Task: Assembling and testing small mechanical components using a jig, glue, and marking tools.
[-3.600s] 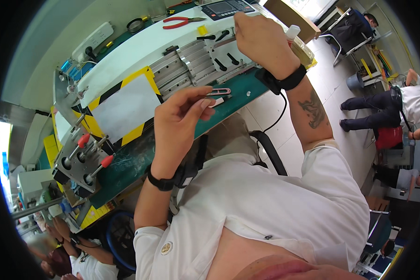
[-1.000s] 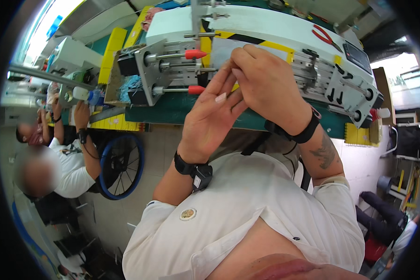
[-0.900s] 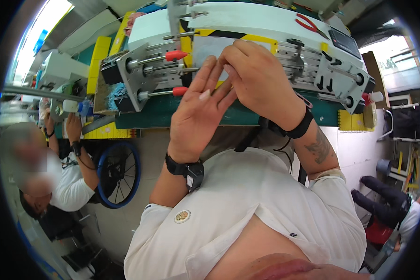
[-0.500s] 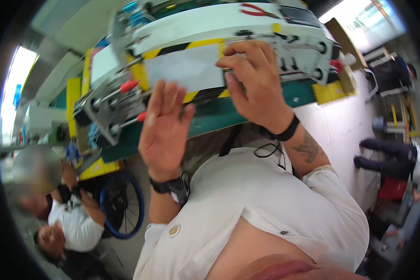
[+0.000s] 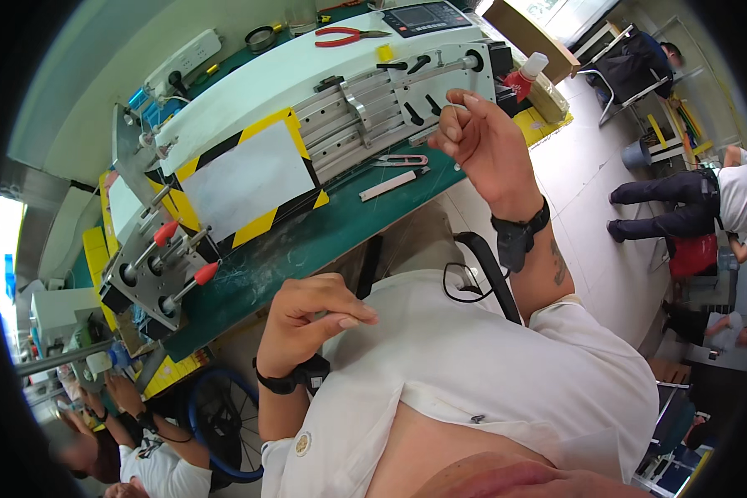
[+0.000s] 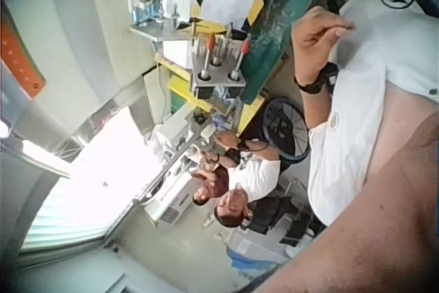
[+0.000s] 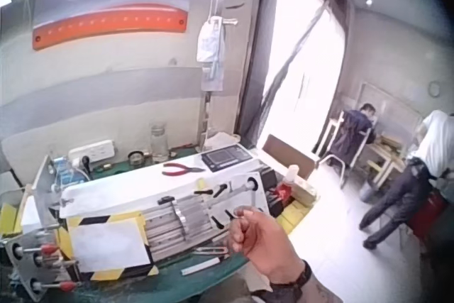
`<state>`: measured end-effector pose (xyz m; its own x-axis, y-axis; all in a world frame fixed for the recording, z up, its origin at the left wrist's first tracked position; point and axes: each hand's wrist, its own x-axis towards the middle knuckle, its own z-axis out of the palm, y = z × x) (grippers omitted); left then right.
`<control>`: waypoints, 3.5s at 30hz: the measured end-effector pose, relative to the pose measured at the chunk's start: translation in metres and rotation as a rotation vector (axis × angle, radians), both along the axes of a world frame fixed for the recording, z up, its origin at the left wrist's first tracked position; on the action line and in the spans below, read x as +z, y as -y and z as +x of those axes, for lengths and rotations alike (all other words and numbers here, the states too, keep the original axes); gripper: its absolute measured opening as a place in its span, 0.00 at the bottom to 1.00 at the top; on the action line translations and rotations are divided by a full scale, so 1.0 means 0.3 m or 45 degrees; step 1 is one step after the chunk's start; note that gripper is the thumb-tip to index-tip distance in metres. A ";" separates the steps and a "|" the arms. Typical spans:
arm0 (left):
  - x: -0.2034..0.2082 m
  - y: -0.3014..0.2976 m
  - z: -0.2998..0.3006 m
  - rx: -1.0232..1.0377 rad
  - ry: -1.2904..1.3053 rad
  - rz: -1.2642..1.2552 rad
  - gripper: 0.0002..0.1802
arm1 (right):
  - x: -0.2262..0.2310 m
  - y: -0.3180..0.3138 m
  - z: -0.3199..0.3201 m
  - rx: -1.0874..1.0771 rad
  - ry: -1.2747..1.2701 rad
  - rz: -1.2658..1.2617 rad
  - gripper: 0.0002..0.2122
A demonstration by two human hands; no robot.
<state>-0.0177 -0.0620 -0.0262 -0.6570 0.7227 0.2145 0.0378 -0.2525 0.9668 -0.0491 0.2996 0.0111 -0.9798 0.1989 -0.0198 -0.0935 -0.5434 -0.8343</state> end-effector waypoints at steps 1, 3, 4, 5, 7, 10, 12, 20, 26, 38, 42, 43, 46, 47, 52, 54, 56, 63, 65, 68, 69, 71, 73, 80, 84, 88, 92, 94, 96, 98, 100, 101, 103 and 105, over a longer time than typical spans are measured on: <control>-0.002 -0.010 -0.008 -0.037 -0.108 -0.023 0.12 | -0.013 -0.052 -0.013 0.083 0.056 0.072 0.14; 0.001 -0.044 -0.007 -0.052 -0.180 0.004 0.12 | 0.000 -0.085 -0.034 0.086 0.173 0.278 0.11; 0.003 -0.062 -0.005 -0.058 -0.246 0.025 0.12 | 0.006 -0.111 -0.049 0.076 0.169 0.284 0.11; 0.008 -0.075 -0.009 -0.069 -0.250 0.030 0.12 | 0.012 -0.149 -0.067 0.105 0.154 0.388 0.10; 0.017 -0.094 -0.018 -0.088 -0.293 -0.038 0.13 | 0.037 -0.180 -0.101 0.115 0.124 0.542 0.09; 0.017 -0.124 -0.030 -0.084 -0.358 -0.017 0.15 | 0.088 -0.202 -0.163 0.067 0.167 0.882 0.09; 0.023 -0.143 -0.036 -0.089 -0.374 -0.006 0.15 | 0.067 -0.223 -0.220 0.003 0.219 0.998 0.11; 0.036 -0.177 -0.030 -0.099 -0.489 -0.018 0.17 | 0.052 -0.169 -0.223 -0.510 0.063 1.485 0.13; 0.073 -0.172 -0.006 -0.131 -0.620 -0.076 0.17 | 0.007 -0.034 0.101 0.114 0.146 0.957 0.12; 0.055 -0.222 0.083 -0.166 -0.581 -0.477 0.11 | -0.085 0.187 0.267 0.769 0.243 -0.024 0.15; 0.036 -0.213 0.104 -0.046 -0.485 -0.467 0.11 | -0.049 0.197 0.143 0.789 0.072 -0.078 0.14; 0.034 -0.210 0.103 -0.029 -0.484 -0.477 0.11 | -0.020 0.220 0.118 0.740 0.078 -0.008 0.13; 0.037 -0.205 0.085 0.168 -0.558 -0.370 0.12 | -0.016 0.220 0.001 0.707 0.043 0.030 0.12; 0.031 -0.203 0.087 0.250 -0.483 -0.385 0.12 | -0.002 0.226 -0.025 0.708 0.081 -0.020 0.11; 0.030 -0.201 0.077 0.480 -0.355 -0.470 0.20 | -0.008 0.205 -0.144 0.743 0.024 0.116 0.10; 0.018 -0.199 0.062 0.592 -0.393 -0.445 0.22 | 0.028 0.188 -0.142 0.744 -0.020 0.130 0.09; -0.015 -0.197 0.037 0.690 -0.428 -0.420 0.24 | 0.068 0.165 -0.120 0.734 -0.041 0.134 0.09; 0.014 -0.338 -0.061 0.237 0.494 0.208 0.30 | 0.188 0.054 0.085 0.724 -0.116 0.192 0.12; 0.005 -0.405 -0.077 0.010 0.638 0.261 0.30 | 0.196 0.020 0.162 0.664 -0.077 0.249 0.13; -0.011 -0.495 -0.051 -0.225 0.728 0.215 0.26 | 0.209 -0.016 0.276 0.514 0.036 0.319 0.14; 0.014 -0.523 -0.042 -0.335 0.698 0.212 0.26 | 0.187 -0.055 0.303 0.535 -0.008 0.235 0.13; 0.007 -0.543 -0.034 -0.379 0.736 0.141 0.24 | 0.148 -0.099 0.349 0.532 -0.051 0.146 0.12; 0.013 -0.577 -0.016 -0.384 0.786 0.172 0.20 | 0.147 -0.137 0.401 0.468 -0.030 0.142 0.11; -0.041 -0.753 -0.002 -0.439 0.741 0.049 0.13 | 0.098 -0.256 0.561 0.267 -0.041 0.218 0.08; -0.054 -0.821 0.017 -0.341 0.716 0.000 0.13 | 0.048 -0.294 0.635 0.049 -0.065 0.857 0.09; -0.025 -0.868 0.048 -0.443 0.661 -0.080 0.13 | 0.052 -0.306 0.686 -0.046 -0.006 1.421 0.07; -0.001 -0.890 0.067 -0.462 0.638 -0.124 0.12 | 0.030 -0.313 0.683 -0.158 -0.017 1.477 0.06; -0.039 -0.881 0.032 -0.500 0.631 -0.135 0.12 | 0.037 -0.314 0.680 -0.244 0.017 1.532 0.07; -0.051 -0.866 0.023 -0.527 0.628 -0.148 0.12 | 0.045 -0.306 0.671 -0.215 0.095 1.589 0.08; -0.043 -0.851 0.035 -0.458 0.606 -0.134 0.12 | 0.034 -0.303 0.657 -0.168 0.157 1.636 0.09; -0.030 -0.840 0.059 -0.393 0.598 -0.161 0.13 | -0.010 -0.284 0.646 -0.233 0.053 1.595 0.06; -0.017 -0.828 0.069 -0.338 0.586 -0.179 0.14 | -0.008 -0.278 0.646 -0.223 0.046 1.605 0.07; -0.047 -0.835 0.065 -0.356 0.566 -0.168 0.15 | -0.031 -0.286 0.646 -0.272 0.015 1.595 0.07; -0.052 -0.843 0.050 -0.376 0.509 -0.260 0.16 | -0.047 -0.299 0.642 -0.287 0.069 1.583 0.05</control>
<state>-0.0027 0.1909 -0.0419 -0.4211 0.8900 -0.1752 -0.3874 -0.0018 0.9219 0.1436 0.3892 -0.0029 -0.9256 0.2737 0.2613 -0.0317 0.6319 -0.7744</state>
